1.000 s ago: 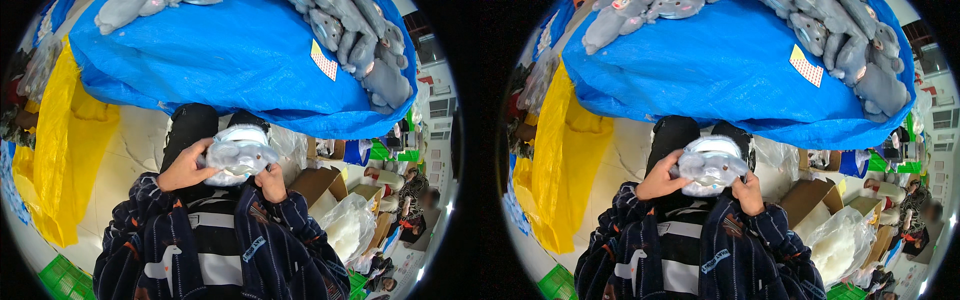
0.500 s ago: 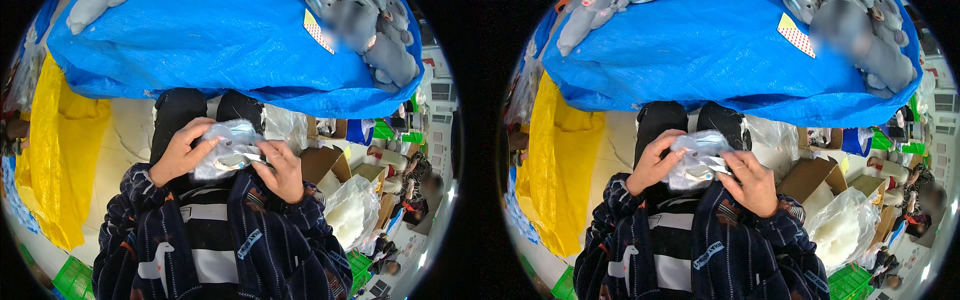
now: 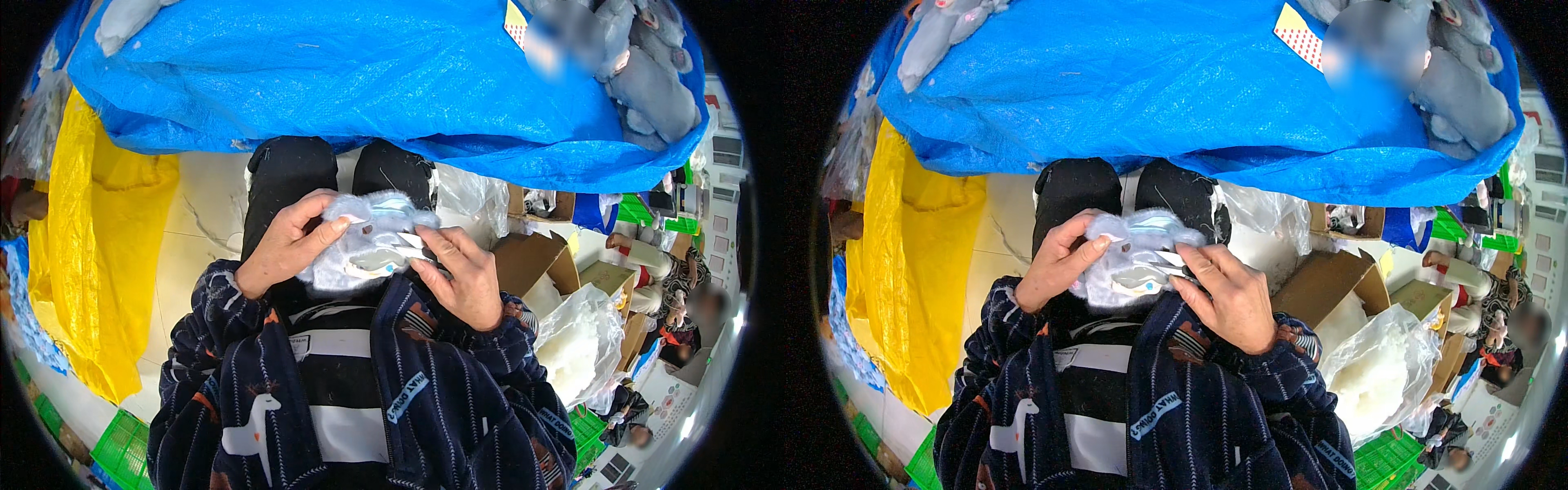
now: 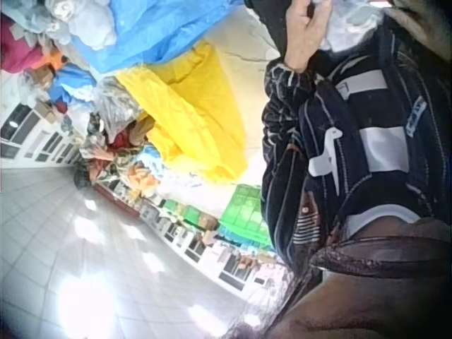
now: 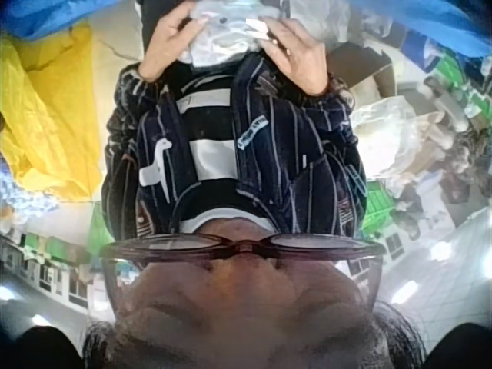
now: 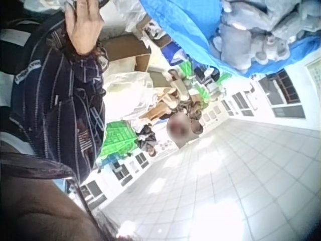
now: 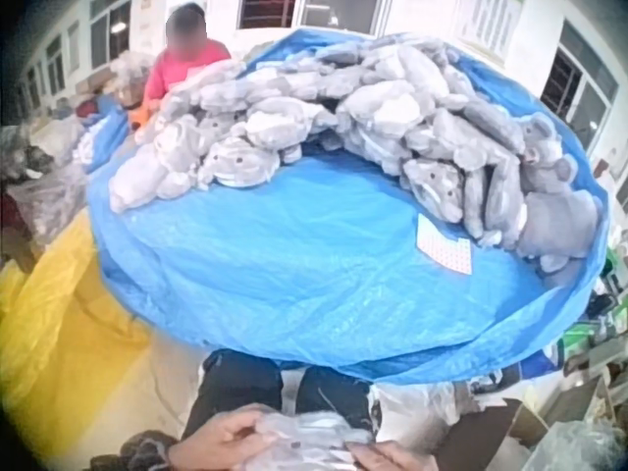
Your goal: The person sits on the floor and uses scissors to trim loose threads and excess fabric from a gray stuffed toy. They repeatedly pick up the toy, trim different areas, and place it back on a blue tarp among other similar toys.
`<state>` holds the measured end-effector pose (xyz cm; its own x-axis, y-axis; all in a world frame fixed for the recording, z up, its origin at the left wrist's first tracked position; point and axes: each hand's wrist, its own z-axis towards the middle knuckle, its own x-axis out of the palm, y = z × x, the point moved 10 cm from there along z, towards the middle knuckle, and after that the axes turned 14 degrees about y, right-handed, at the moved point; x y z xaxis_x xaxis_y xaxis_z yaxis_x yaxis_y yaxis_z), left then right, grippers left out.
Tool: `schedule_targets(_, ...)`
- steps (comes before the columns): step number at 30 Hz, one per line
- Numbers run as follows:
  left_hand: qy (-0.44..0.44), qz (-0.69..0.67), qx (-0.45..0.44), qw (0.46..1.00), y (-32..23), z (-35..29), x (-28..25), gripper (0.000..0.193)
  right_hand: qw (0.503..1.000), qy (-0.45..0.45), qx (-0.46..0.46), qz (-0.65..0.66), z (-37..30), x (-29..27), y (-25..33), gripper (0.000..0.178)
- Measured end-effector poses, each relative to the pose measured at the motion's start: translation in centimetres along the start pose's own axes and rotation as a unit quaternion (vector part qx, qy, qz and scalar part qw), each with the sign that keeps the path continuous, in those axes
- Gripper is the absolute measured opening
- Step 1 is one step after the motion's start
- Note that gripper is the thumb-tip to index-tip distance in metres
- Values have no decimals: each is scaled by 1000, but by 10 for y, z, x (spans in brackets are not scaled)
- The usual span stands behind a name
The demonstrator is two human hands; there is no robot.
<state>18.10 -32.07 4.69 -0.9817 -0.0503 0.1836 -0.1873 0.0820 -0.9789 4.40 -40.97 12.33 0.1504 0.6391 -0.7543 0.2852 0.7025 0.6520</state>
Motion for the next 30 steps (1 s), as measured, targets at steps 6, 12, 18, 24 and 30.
schedule_targets(6, 8, 30, 22, 999, -6, 3, 1, 22, 999, 29, 5, -18, 8, -1, 2, 35)
schedule_targets(12, 8, 39, 21, 999, -6, 3, -1, 21, 999, 41, 15, -16, 3, -2, -6, 35)
schedule_targets(18, 3, 26, 9, 1000, -1, 2, -1, 22, 999, 35, 4, -15, 4, -1, -5, 36)
schedule_targets(24, 8, 20, 14, 1000, -4, 3, 1, 22, 998, 60, -20, -4, 10, 1, -4, 35)
schedule_targets(30, 20, 11, 14, 1000, 1, 5, 5, 22, 995, 63, -29, 78, 14, 10, -12, 35)
